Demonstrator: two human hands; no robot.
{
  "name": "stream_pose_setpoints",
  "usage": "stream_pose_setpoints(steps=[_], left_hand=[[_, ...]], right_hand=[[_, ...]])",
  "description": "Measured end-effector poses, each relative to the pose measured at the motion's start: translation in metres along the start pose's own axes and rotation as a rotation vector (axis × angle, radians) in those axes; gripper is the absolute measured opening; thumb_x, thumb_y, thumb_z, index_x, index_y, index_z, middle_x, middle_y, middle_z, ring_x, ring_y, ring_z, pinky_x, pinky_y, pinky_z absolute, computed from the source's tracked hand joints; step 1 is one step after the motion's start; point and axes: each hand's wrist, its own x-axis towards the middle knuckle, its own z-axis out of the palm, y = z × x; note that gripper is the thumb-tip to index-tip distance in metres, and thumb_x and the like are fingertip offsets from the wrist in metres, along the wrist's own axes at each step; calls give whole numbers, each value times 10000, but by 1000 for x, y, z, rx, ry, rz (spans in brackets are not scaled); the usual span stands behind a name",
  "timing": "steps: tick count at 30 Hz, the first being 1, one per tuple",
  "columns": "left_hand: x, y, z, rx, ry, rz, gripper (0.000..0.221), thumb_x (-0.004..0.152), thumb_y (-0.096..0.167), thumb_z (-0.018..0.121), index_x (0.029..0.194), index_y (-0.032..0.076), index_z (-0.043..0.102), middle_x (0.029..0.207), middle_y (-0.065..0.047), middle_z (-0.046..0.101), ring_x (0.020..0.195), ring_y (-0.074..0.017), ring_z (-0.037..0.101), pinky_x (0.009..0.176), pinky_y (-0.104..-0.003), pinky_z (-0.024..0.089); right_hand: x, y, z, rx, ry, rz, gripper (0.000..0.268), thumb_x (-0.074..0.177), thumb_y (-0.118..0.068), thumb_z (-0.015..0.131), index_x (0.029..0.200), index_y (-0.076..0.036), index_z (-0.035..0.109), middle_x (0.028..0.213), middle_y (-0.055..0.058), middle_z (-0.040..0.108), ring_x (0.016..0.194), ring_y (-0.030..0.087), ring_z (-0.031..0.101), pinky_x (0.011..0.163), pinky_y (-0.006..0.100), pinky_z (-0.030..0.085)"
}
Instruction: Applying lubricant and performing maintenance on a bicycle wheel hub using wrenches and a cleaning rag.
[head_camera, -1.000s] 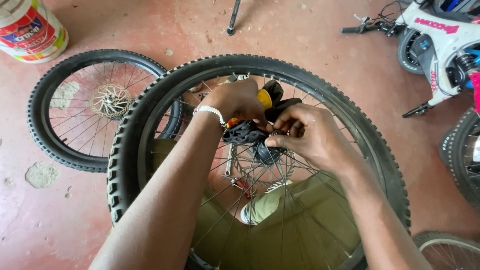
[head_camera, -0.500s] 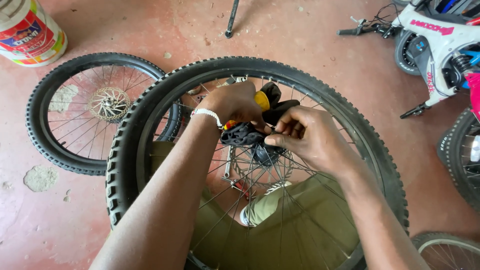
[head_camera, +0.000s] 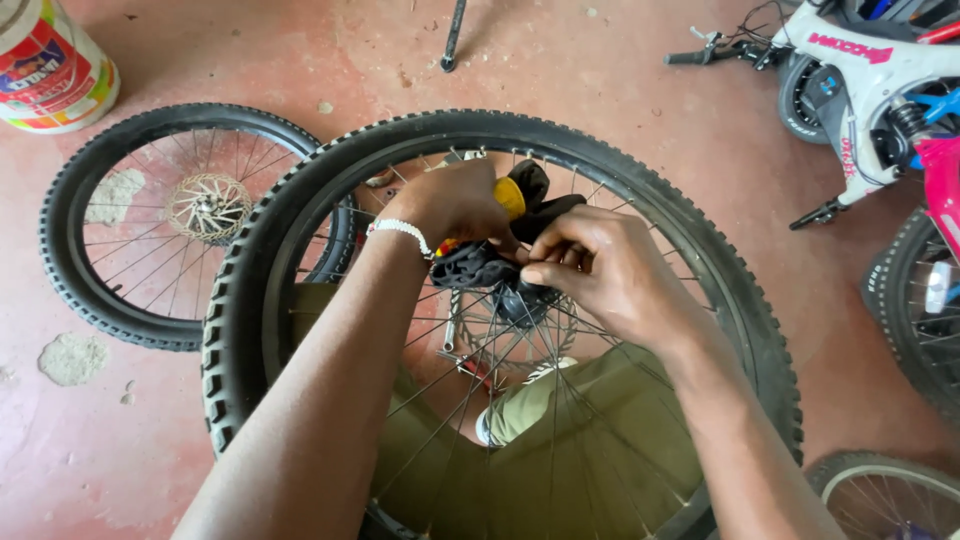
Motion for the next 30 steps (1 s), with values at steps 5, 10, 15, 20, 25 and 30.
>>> stream_pose_setpoints(steps=[5, 10, 15, 20, 25, 30], left_hand=[[-3, -1, 0, -18, 3, -19, 649, 543, 305, 839, 1123, 114, 618, 1052, -78, 666, 1044, -266, 622, 879, -398, 477], [-9, 1, -4, 21, -25, 8, 694, 546, 354, 836, 1145, 91, 605, 1083, -98, 657, 1072, -276, 608, 894, -409, 474], [-30, 4, -17, 68, -57, 32, 672, 601, 360, 811, 1169, 72, 597, 1102, -115, 654, 1089, -281, 603, 916, -401, 466], [-19, -1, -30, -24, -26, -16, 568, 598, 382, 767, 1070, 84, 661, 1007, -79, 689, 991, -253, 651, 854, -364, 493], [-14, 4, -39, -91, 8, -39, 546, 592, 381, 748, 1053, 95, 680, 963, -83, 700, 924, -261, 672, 828, -359, 506], [3, 11, -56, -40, 19, -35, 521, 620, 403, 728, 1046, 106, 680, 962, -64, 700, 950, -243, 667, 831, -366, 498]], right_hand=[[-2, -17, -9, 142, -64, -22, 152, 721, -37, 750, 864, -24, 701, 813, 114, 637, 731, 204, 633, 650, 314, 546], [-3, 0, -3, 116, -31, 85, 285, 710, -193, 814, 861, -1, 667, 720, 93, 614, 624, 158, 580, 554, 277, 499], [-4, -12, -5, 35, -61, 38, 199, 729, -126, 776, 860, -8, 684, 726, 108, 631, 655, 193, 632, 583, 301, 527], [1, -9, -6, 74, -39, -60, 179, 712, -47, 770, 855, 20, 688, 755, 124, 625, 711, 211, 638, 665, 332, 533], [9, -10, -11, 0, -46, -80, 197, 713, -62, 756, 878, 20, 684, 764, 124, 621, 701, 222, 656, 655, 331, 539], [27, 13, -10, -20, 32, -82, 228, 700, -98, 777, 895, -28, 681, 758, 82, 609, 688, 196, 672, 626, 300, 549]])
